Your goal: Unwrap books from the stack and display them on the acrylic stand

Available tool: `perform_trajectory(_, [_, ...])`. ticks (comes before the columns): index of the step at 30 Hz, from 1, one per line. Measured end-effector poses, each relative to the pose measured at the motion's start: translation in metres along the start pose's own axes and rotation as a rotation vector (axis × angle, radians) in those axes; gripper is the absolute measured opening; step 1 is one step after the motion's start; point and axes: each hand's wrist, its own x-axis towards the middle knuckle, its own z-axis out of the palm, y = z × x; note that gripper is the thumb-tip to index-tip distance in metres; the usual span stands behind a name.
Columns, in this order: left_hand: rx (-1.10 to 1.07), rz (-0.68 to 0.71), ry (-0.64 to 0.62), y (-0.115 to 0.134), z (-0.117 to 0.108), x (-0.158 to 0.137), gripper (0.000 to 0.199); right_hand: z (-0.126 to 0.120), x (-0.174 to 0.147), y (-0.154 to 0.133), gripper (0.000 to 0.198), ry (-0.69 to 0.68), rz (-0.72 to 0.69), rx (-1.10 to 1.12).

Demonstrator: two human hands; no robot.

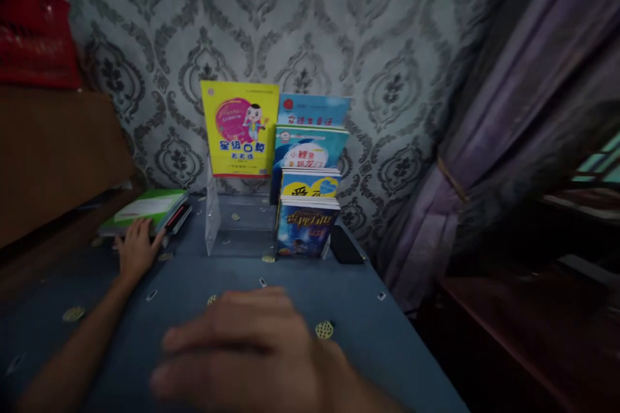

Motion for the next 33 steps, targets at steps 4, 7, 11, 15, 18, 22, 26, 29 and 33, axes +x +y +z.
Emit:
perform_trajectory(4, [0.019, -0.062, -0.058, 0.000, -0.004, -0.001, 0.057, 0.083, 0.003, 0.047, 0.045, -0.028, 0.221, 0.233])
perform_trajectory(7, [0.040, -0.064, -0.075, -0.002, -0.007, 0.000, 0.054, 0.139, -0.016, 0.082, 0.045, -0.110, 0.327, 0.376])
perform_trajectory(11, [0.069, -0.041, -0.107, -0.007, -0.010, 0.004, 0.049, 0.176, -0.038, 0.108, 0.039, -0.037, 0.451, 0.502])
perform_trajectory(15, [0.092, -0.033, -0.110, -0.010, -0.015, 0.006, 0.044, 0.181, -0.044, 0.111, 0.033, -0.001, 0.511, 0.570])
perform_trajectory(18, [0.140, 0.002, -0.101, -0.010, -0.019, 0.005, 0.041, 0.181, -0.043, 0.110, 0.032, 0.015, 0.533, 0.619])
perform_trajectory(22, [0.197, 0.073, -0.103, -0.010, -0.024, 0.002, 0.032, 0.186, -0.044, 0.112, 0.034, 0.038, 0.587, 0.677])
perform_trajectory(26, [0.197, 0.152, -0.119, -0.009, -0.033, 0.001, 0.028, 0.188, -0.046, 0.114, 0.033, 0.055, 0.621, 0.724])
perform_trajectory(29, [0.196, 0.234, -0.164, -0.003, -0.043, -0.001, 0.029, 0.189, -0.047, 0.116, 0.030, 0.054, 0.670, 0.762])
perform_trajectory(33, [0.284, 0.347, -0.234, 0.018, -0.057, -0.016, 0.031, 0.188, -0.046, 0.116, 0.027, 0.073, 0.709, 0.779])
